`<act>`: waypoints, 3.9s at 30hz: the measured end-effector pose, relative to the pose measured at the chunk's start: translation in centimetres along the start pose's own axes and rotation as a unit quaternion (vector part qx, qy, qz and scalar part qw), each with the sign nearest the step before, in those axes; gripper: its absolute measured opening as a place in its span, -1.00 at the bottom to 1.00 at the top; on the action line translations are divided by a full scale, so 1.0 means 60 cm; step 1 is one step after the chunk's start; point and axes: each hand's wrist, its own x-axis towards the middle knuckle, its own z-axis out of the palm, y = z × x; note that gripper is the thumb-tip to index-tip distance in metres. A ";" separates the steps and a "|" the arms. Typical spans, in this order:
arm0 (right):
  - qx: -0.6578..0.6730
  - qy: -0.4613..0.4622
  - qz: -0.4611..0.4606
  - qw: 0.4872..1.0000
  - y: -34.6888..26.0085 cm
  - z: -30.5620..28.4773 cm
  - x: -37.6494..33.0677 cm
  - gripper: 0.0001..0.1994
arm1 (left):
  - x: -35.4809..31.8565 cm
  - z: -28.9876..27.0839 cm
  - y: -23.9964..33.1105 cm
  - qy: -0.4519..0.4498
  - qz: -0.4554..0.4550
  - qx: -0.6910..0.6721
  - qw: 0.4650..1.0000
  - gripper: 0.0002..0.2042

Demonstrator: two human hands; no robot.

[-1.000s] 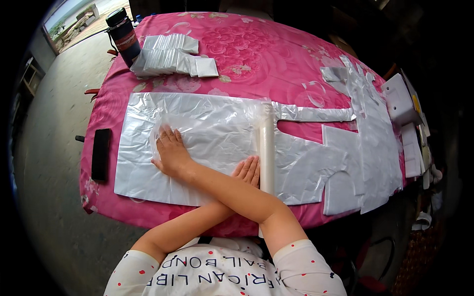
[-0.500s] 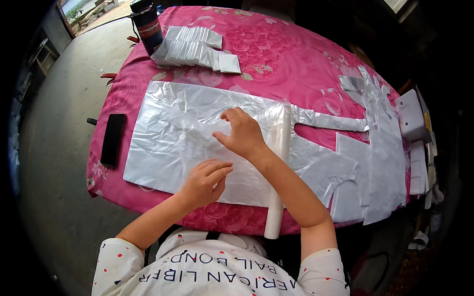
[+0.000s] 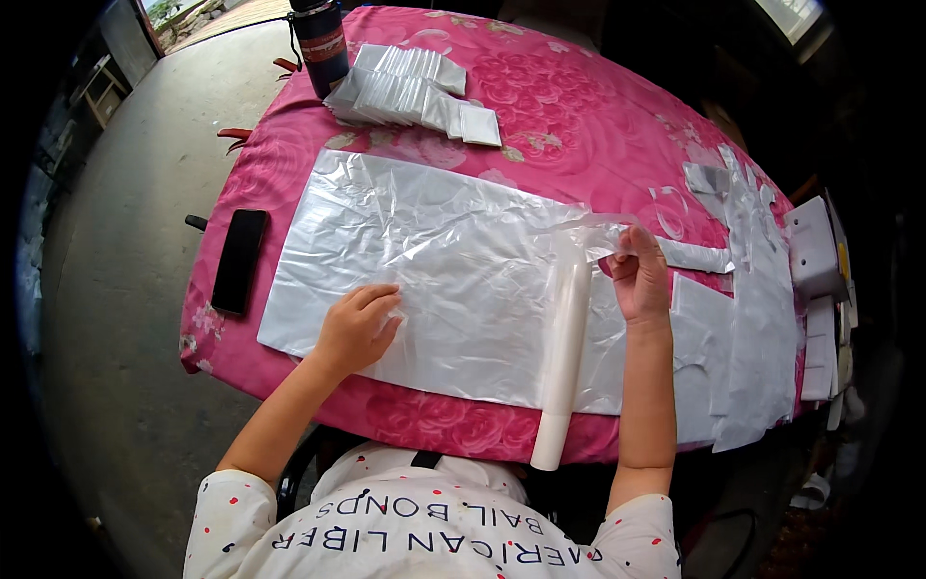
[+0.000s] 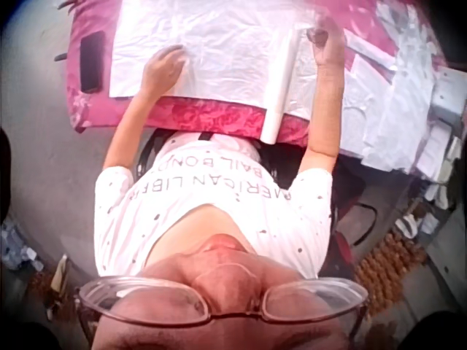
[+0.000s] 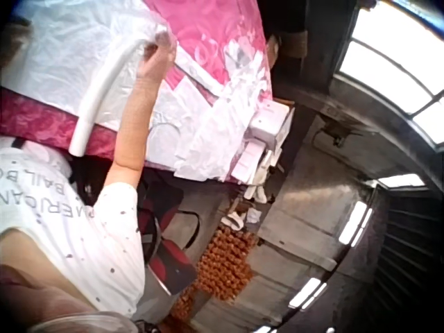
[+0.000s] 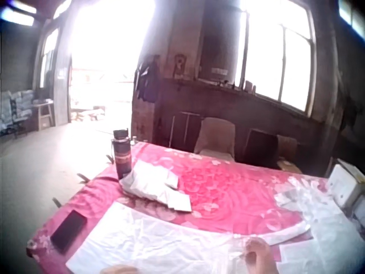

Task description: The person repeatedly unrolls a plastic wrap roll, tears off a sheet, and wraps small rectangular items on a pink tablecloth. The wrapped items are stacked on the table as the process continues.

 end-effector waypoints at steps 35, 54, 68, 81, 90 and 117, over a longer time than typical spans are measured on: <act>-0.546 -0.409 -0.297 0.669 0.173 0.170 -0.099 -0.56 | -0.194 -0.161 -0.012 0.150 -0.166 -0.030 0.974 -0.79; -0.565 -0.220 -0.316 0.730 0.393 0.437 -0.070 -0.50 | -0.191 -0.131 0.051 -0.046 -0.417 -0.042 0.907 -0.12; 0.093 -0.278 0.218 0.931 0.218 0.335 -0.115 -0.28 | -0.171 -0.120 0.106 -0.122 -0.321 -0.800 0.492 -0.25; -0.006 -0.252 0.237 0.938 0.176 0.239 -0.166 -0.64 | -0.119 -0.106 0.145 -0.097 -0.402 -0.578 0.704 -0.64; -0.001 -0.249 0.253 0.935 0.205 0.196 -0.177 -0.65 | -0.110 -0.097 0.149 -0.099 -0.417 -0.621 0.656 -0.55; -0.210 -0.251 0.177 0.928 0.155 0.201 -0.220 -0.65 | -0.080 -0.041 0.117 -0.136 -0.368 -0.704 0.592 -0.21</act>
